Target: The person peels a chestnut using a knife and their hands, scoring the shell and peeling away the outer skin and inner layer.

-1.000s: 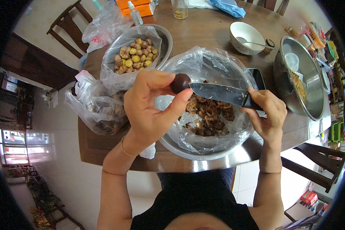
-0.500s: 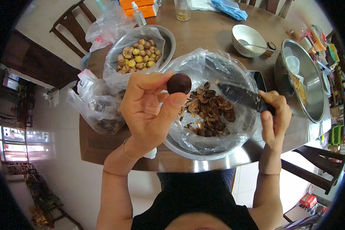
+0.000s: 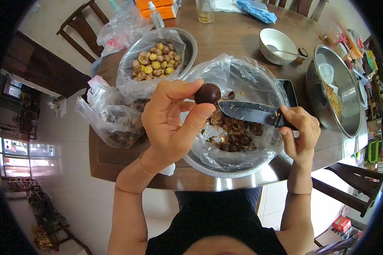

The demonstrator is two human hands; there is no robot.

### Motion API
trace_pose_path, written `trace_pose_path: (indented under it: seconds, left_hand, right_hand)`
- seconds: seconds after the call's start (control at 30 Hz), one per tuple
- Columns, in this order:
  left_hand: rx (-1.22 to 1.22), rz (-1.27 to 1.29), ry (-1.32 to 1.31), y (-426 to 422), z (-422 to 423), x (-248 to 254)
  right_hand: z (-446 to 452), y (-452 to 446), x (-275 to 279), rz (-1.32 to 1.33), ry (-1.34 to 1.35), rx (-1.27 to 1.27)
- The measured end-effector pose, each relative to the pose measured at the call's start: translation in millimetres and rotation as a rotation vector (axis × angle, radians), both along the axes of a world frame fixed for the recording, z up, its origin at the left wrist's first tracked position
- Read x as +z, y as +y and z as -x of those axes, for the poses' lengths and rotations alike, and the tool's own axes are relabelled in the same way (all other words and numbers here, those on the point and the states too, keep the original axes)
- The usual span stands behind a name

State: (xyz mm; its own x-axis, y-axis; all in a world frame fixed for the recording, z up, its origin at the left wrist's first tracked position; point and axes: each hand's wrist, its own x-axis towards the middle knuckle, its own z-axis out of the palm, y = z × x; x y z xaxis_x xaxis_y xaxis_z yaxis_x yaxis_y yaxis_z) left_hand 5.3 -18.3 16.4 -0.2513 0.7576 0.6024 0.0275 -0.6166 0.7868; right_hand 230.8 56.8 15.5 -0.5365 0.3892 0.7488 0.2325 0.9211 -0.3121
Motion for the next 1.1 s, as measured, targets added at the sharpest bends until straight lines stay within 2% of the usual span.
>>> trace_pose_path:
  seconds: [0.33,0.73,1.1]
  left_hand:
    - [0.07,-0.047,0.124,1.6,1.6,3.8]
    - [0.026,-0.027,0.107,3.7,0.3,2.4]
    - [0.077,-0.046,0.2,4.5,2.6,1.8]
  right_hand:
    - [0.7,-1.7,0.1,0.022,-0.009,-0.001]
    - [-1.4,-1.1,0.6,0.048,-0.014,-0.002]
    - [-1.0,-1.9,1.9,0.043,-0.019,-0.015]
